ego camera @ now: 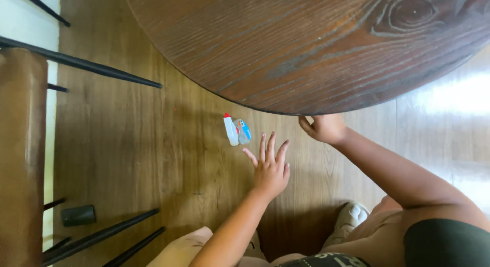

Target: The person wipes the circular wooden top and the slatted base of a small table using a cloth.

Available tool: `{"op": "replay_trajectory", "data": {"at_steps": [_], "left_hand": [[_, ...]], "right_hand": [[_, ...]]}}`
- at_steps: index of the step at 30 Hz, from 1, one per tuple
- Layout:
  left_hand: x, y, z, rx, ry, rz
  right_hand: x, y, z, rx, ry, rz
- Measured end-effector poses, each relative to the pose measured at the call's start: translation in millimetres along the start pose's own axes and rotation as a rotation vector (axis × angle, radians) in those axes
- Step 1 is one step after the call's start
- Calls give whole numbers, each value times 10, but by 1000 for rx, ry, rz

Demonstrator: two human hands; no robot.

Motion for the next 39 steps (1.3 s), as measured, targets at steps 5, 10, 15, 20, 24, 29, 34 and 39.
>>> {"op": "replay_trajectory", "data": {"at_steps": [5,10,15,20,24,29,34,39], "left_hand": [[-57,95,123,23,44,-27],[20,80,120,23,16,-43],[64,-45,97,-4,19,-16],[4,-29,164,-2,32,-24],[-56,29,326,34,59,-33],[-5,63,413,29,66,-40],[16,6,356,17,57,-19],[13,-97,439,42,79,10]], "right_hand": [[-7,490,69,186,-121,-13],[257,1178,373,395,-169,47],[188,852,462,117,-20,-197],[133,-124,71,204,-232,189],[118,326,352,207,-152,2],[306,1043,664,304,-39,-112],[219,408,332,180,-92,-3],[213,-227,-105,305,-194,398]]}}
Point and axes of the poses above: each hand's wrist, its own x-axis away from the middle knuckle, its own y-axis out of the palm, z = x × y, the point moved 7 cm from there along -x, towards the middle knuckle, and after that the axes turned 13 degrees about x, right-handed, at the moved point
